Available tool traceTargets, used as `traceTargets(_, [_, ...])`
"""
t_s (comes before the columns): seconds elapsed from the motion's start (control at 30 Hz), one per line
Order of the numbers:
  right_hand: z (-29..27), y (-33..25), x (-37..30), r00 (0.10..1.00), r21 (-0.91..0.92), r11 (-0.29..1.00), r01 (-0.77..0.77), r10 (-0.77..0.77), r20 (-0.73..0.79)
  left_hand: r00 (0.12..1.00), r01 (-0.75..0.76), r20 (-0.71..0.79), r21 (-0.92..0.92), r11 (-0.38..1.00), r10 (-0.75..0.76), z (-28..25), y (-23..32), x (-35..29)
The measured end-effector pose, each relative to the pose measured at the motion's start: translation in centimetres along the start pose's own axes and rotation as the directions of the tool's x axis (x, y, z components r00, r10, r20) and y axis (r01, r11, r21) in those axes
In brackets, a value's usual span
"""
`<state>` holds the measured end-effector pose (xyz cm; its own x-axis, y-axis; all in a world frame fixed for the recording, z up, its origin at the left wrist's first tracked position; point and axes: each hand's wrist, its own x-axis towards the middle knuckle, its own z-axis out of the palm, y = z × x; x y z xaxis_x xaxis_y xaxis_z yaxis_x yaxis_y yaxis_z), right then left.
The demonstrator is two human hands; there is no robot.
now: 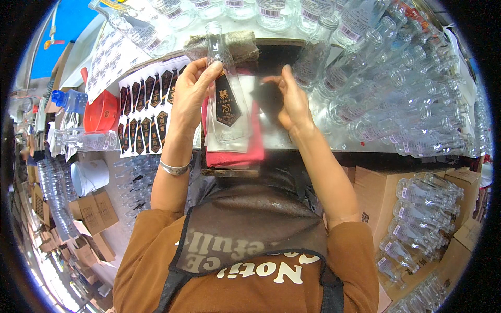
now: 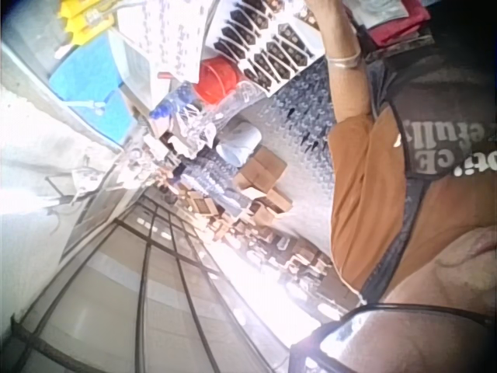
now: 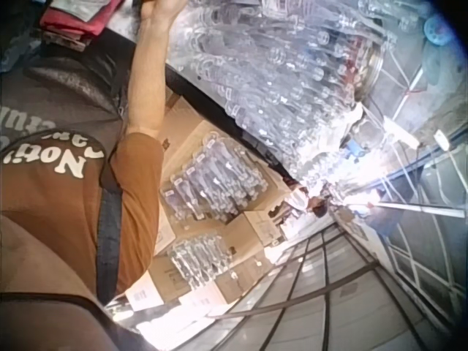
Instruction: The person repeatedly picks up clear plastic bottles, wipes them with a cloth, applies a label to each bottle, and places the labeled bottles into a cardboard box. The process is repeated for multiple bottles in a continuous workflow.
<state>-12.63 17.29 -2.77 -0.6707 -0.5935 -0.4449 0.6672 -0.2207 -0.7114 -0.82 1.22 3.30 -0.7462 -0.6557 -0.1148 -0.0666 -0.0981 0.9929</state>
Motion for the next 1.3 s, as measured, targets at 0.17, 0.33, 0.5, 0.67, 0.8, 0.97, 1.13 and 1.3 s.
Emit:
traceTargets(0.17, [-0.4,-1.3,-1.2,0.979,-0.077,0.992,0.098,-0.082,0.186,1.0,0.013,-0.011,0.057,0.998,-0.012,0.1,0.4,0.0])
traceTargets(0.33, [3.4,-6.2,-1.5,0.837,-0.464,0.7,0.542,-0.398,0.376,0.999,-0.034,-0.042,0.005,0.999,0.035,0.5,-0.2,0.0])
traceTargets(0.5, [7.1,-9.0,0.7,0.607,-0.522,0.314,0.793,-0.483,0.631,0.997,-0.052,-0.052,-0.004,0.999,0.051,0.7,-0.5,0.1])
traceTargets(0.67, [8.0,-9.3,1.4,0.634,-0.594,0.227,0.772,-0.349,0.69,0.996,-0.036,-0.083,0.035,0.999,0.039,0.9,-0.4,0.2])
traceTargets(0.8, [8.3,-9.1,1.5,0.642,-0.636,0.156,0.756,-0.37,0.671,0.993,-0.043,-0.104,0.05,0.998,0.048,1.1,-0.2,0.1])
traceTargets(0.97, [8.6,-9.4,1.5,0.565,-0.586,0.091,0.805,-0.42,0.711,0.991,-0.062,-0.117,0.054,0.997,0.068,1.2,-0.2,0.0])
traceTargets(1.13, [9.6,-9.7,1.5,0.448,-0.509,-0.103,0.855,-0.349,0.823,0.989,-0.074,-0.123,0.086,0.994,0.084,1.3,-0.1,0.1])
traceTargets(1.3, [10.4,-10.2,1.1,0.548,-0.564,0.055,0.824,-0.328,0.77,0.987,-0.074,-0.131,0.115,0.991,0.088,1.3,-0.4,0.2])
